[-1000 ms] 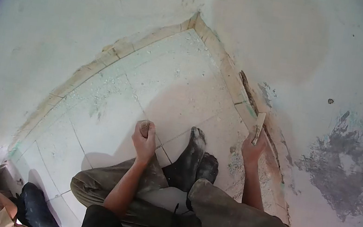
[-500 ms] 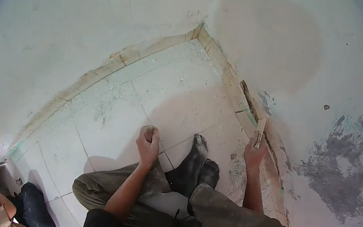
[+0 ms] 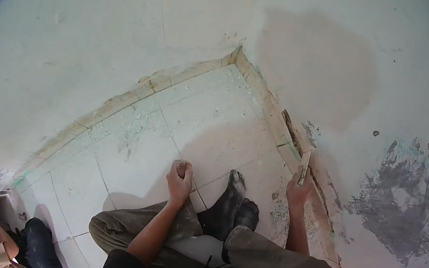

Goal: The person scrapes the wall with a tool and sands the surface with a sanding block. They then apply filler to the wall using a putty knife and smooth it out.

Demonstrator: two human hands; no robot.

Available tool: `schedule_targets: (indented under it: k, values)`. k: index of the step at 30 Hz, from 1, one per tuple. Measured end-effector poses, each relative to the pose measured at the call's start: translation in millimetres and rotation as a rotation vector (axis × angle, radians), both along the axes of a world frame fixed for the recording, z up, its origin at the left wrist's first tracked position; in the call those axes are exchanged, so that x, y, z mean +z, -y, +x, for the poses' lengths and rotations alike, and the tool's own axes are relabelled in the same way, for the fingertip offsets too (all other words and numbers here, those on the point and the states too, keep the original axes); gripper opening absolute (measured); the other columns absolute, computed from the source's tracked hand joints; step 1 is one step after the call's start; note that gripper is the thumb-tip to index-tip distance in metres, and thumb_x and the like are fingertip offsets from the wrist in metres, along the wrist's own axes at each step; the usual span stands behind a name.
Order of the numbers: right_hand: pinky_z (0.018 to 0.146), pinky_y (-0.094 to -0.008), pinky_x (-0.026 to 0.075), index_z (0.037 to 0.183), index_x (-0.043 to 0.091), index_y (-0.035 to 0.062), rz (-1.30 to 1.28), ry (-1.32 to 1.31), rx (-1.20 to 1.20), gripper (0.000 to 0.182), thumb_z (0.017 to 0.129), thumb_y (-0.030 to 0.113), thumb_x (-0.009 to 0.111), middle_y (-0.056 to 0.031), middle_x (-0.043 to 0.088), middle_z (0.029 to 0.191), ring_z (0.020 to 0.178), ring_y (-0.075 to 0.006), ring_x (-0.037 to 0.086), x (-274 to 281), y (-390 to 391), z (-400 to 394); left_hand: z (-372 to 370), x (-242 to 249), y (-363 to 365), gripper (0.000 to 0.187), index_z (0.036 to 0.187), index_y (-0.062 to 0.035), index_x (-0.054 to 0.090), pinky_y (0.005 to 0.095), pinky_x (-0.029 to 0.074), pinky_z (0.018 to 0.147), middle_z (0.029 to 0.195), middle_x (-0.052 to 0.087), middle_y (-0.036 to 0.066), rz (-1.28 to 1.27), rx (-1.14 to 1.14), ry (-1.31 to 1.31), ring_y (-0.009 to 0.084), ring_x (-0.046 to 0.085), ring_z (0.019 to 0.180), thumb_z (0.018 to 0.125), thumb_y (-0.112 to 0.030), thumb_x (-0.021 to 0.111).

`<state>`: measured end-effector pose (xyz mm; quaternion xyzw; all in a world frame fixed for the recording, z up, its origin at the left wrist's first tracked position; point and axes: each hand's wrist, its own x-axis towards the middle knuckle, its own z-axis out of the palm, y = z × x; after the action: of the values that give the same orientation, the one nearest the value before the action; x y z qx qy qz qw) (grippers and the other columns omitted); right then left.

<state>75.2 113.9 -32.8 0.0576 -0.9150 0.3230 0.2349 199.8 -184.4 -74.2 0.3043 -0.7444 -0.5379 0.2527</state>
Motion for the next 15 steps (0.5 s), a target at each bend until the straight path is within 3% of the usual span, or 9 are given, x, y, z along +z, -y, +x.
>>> schedule_targets:
  k: [1,5,7,10,11,15]
  values:
    - [0.058,-0.0386,0.047,0.093,0.06,-0.0091,0.012,-0.09,0.021,0.02,0.088,0.01,0.055,-0.0262,0.06,0.073,0.065,-0.039,0.06,1.0,2.4,-1.3,0.4,-0.5,-0.2,0.013,0.085,-0.0021,0.055,0.0336,0.046,0.063,0.07,0.059,0.012,0.002,-0.004,0.004,0.0198,0.058,0.063,0.086,-0.015,0.058]
    - [0.057,-0.0363,0.046,0.093,0.061,-0.0081,0.145,-0.138,0.01,0.02,0.088,0.011,0.055,-0.0211,0.06,0.069,0.06,-0.0336,0.059,10.0,4.8,5.7,2.4,2.3,-0.3,0.013,0.085,-0.0018,0.055,0.0331,0.046,0.062,0.068,0.058,0.011,-0.004,-0.019,0.018,0.0194,0.057,0.062,0.086,-0.014,0.058]
    - [0.057,-0.0324,0.045,0.098,0.062,-0.006,-0.395,0.234,-0.141,0.02,0.088,0.01,0.055,-0.0148,0.062,0.07,0.059,-0.0275,0.058,13.9,5.5,8.2,0.9,2.9,-1.4,0.013,0.085,-0.0018,0.055,0.0327,0.045,0.062,0.067,0.058,0.011,0.013,-0.037,0.035,0.0191,0.057,0.061,0.086,-0.014,0.058]
    - [0.062,-0.0332,0.045,0.1,0.063,-0.004,-0.578,0.215,-0.092,0.022,0.088,0.014,0.057,-0.0119,0.062,0.075,0.066,-0.0228,0.057,43.1,10.9,16.5,0.2,0.2,-2.9,0.013,0.085,-0.0018,0.055,0.0316,0.045,0.06,0.065,0.057,0.009,-0.036,-0.046,-0.008,0.0175,0.055,0.059,0.087,-0.014,0.058]
    - [0.062,-0.0332,0.045,0.1,0.063,-0.004,-0.581,0.213,-0.111,0.022,0.088,0.014,0.057,-0.0119,0.062,0.075,0.066,-0.0228,0.057,38.5,9.3,15.5,0.1,-0.8,-3.4,0.012,0.085,-0.0017,0.055,0.0307,0.045,0.06,0.065,0.057,0.009,-0.007,-0.036,-0.005,0.0158,0.054,0.059,0.087,-0.013,0.058]
    - [0.079,-0.0438,0.044,0.102,0.061,-0.0055,-0.066,0.107,-0.134,0.034,0.084,0.023,0.063,-0.0253,0.062,0.093,0.087,-0.0347,0.061,43.1,33.8,-21.5,0.8,-3.9,-2.5,0.01,0.085,-0.001,0.055,0.0283,0.043,0.059,0.065,0.056,0.006,0.03,-0.038,0.03,0.011,0.05,0.059,0.087,-0.011,0.058]
